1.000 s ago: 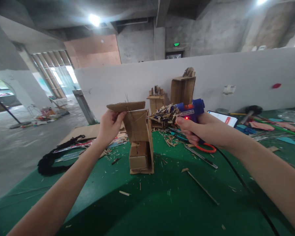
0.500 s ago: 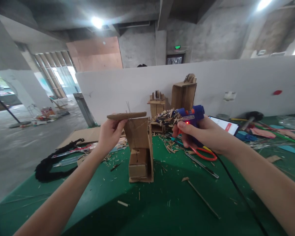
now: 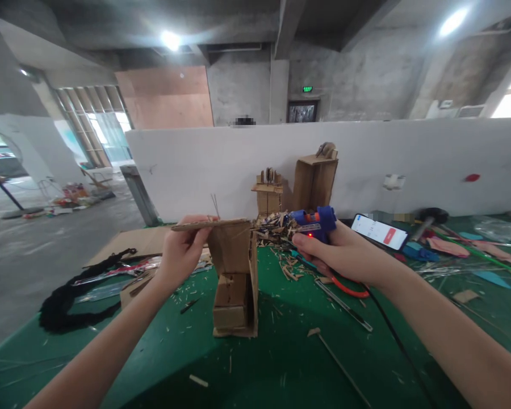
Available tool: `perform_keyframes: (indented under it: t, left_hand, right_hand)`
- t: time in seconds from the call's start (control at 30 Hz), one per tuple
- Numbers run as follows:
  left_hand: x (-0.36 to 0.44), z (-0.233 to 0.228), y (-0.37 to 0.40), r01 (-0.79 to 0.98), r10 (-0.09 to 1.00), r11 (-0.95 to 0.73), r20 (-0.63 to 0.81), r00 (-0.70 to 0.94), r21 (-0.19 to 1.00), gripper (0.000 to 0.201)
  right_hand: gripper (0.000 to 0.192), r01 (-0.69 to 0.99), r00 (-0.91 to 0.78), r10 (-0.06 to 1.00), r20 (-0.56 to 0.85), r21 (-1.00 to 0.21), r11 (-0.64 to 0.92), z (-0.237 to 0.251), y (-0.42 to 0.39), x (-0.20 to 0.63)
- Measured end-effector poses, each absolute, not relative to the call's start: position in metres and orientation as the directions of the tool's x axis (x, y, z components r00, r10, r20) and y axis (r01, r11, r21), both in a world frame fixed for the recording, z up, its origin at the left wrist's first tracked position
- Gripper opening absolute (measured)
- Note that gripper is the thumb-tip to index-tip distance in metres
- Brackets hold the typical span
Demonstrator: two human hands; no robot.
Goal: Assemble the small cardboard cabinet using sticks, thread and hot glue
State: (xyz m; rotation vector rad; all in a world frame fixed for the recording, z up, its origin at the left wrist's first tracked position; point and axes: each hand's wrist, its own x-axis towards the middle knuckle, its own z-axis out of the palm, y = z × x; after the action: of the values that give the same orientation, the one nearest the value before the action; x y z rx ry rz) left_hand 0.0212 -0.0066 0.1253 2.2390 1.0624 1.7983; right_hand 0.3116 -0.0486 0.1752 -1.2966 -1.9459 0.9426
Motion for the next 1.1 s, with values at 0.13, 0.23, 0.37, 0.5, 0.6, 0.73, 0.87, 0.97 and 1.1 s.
perform_keyframes:
  t: [0.13, 0.23, 0.37, 0.5, 0.6, 0.73, 0.87, 0.97, 1.1]
  left_hand:
    - [0.021, 0.124, -0.006, 0.447, 0.548, -0.764, 0.834, 0.07, 0.465, 0.017]
    - [0.021, 0.124, -0.006, 0.442, 0.546, -0.769, 0.834, 0.077, 0.462, 0.017]
    - [0.02, 0.124, -0.004, 0.459, 0.536, -0.768, 0.841, 0.077, 0.447, 0.017]
    - [0.019, 0.124, -0.003, 0.47, 0.528, -0.768, 0.845, 0.082, 0.435, 0.017]
    - [0.02, 0.124, -0.003, 0.49, 0.533, -0.757, 0.842, 0.08, 0.432, 0.017]
    - [0.02, 0.124, -0.003, 0.519, 0.53, -0.745, 0.844, 0.08, 0.419, 0.017]
    - [0.021, 0.125, -0.003, 0.499, 0.543, -0.747, 0.836, 0.076, 0.44, 0.017]
    - [0.021, 0.125, -0.004, 0.501, 0.545, -0.745, 0.835, 0.075, 0.441, 0.017]
    - [0.022, 0.126, -0.004, 0.49, 0.541, -0.752, 0.838, 0.076, 0.441, 0.017]
  right_hand:
    - [0.05, 0.511, -0.321, 0.942, 0.102, -0.819, 0.262, 0.176, -0.048, 0.311]
    - [0.05, 0.506, -0.321, 0.943, 0.085, -0.826, 0.246, 0.176, -0.048, 0.311]
    - [0.05, 0.481, -0.3, 0.953, 0.05, -0.854, 0.197, 0.177, -0.052, 0.309]
    - [0.05, 0.428, -0.297, 0.954, 0.04, -0.888, 0.17, 0.177, -0.056, 0.309]
    - [0.052, 0.456, -0.325, 0.945, 0.029, -0.871, 0.184, 0.177, -0.059, 0.311]
    - [0.053, 0.493, -0.345, 0.938, 0.037, -0.843, 0.215, 0.178, -0.061, 0.313]
    - [0.057, 0.5, -0.351, 0.936, 0.004, -0.845, 0.191, 0.179, -0.066, 0.314]
    - [0.057, 0.514, -0.367, 0.93, -0.017, -0.837, 0.187, 0.178, -0.068, 0.317]
    - [0.055, 0.512, -0.409, 0.912, -0.03, -0.835, 0.203, 0.175, -0.069, 0.324]
